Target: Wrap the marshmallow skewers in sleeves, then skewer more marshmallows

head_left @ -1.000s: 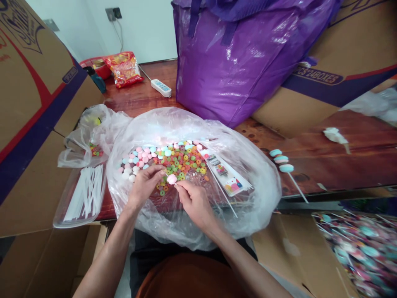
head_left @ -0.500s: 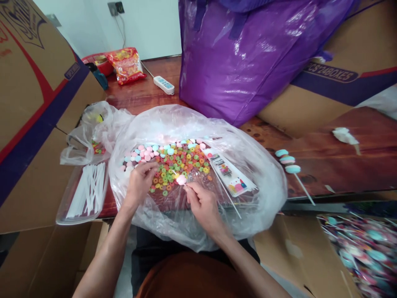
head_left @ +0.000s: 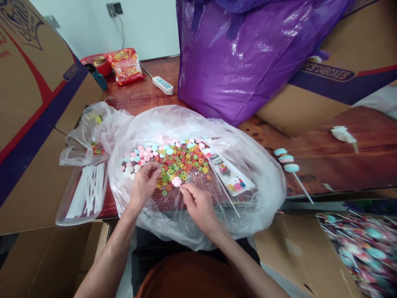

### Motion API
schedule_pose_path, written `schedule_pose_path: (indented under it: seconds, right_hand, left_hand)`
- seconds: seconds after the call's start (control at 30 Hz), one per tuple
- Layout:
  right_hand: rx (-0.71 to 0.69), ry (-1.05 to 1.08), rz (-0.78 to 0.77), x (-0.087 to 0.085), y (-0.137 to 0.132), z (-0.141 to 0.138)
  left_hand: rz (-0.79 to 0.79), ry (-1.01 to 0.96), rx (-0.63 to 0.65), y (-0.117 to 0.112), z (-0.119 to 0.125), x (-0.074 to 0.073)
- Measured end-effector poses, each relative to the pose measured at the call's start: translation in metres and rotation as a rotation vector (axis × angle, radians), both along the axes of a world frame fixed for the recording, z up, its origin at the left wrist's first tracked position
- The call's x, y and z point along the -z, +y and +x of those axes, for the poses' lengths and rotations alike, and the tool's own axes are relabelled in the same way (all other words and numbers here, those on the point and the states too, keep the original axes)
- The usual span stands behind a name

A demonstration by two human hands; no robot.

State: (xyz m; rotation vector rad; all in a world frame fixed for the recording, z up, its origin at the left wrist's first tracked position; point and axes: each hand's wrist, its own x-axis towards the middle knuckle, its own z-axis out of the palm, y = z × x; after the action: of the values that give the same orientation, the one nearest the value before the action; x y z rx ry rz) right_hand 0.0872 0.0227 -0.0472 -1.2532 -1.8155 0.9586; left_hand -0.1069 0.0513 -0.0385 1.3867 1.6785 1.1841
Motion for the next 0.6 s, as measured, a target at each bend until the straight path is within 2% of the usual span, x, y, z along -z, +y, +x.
schedule_pose_path:
  seconds: [0.2, 0.4, 0.6]
  right_hand:
    - [-0.014, -0.001, 0.014, -0.002, 0.001, -0.004]
    - [-0.011, 0.004, 0.037, 0.001, 0.001, -0.004]
    - [0.030, 0.077, 0.089, 0.003, -0.002, -0.009]
  left_hand:
    - [-0.021, -0.296, 0.022, -0.009, 0.018, -0.007]
    - [-0.071, -0.470, -0.029, -0.013, 0.021, -0.004]
    - [-0.212, -0.756, -0.030, -0.021, 0.031, -0.005]
